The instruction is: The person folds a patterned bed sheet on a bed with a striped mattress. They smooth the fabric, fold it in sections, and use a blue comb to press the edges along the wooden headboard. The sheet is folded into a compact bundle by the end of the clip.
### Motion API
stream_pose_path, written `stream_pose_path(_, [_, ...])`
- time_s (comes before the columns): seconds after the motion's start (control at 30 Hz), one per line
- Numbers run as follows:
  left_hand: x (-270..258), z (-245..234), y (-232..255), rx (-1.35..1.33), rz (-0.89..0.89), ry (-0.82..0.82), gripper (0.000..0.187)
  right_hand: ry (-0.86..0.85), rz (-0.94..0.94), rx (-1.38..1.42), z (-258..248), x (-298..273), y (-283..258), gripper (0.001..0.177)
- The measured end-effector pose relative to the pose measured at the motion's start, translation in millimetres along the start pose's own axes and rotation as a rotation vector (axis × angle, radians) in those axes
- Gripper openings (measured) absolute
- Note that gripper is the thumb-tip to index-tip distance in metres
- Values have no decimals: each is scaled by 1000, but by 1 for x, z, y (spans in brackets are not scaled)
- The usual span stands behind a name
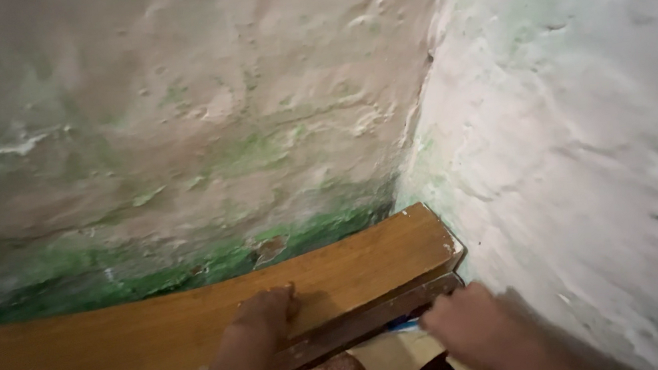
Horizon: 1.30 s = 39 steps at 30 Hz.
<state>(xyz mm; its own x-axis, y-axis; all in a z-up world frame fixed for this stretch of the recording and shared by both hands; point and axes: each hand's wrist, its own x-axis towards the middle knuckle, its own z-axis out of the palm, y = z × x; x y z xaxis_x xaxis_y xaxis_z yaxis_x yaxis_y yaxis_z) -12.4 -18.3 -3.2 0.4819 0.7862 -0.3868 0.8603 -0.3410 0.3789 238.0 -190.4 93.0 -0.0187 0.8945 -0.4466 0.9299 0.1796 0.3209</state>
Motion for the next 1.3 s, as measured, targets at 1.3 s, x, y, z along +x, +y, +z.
stream_pose_path(1.3, [53,25,-5,189,-11,102,29,43,202,-81,-54,-44,62,20])
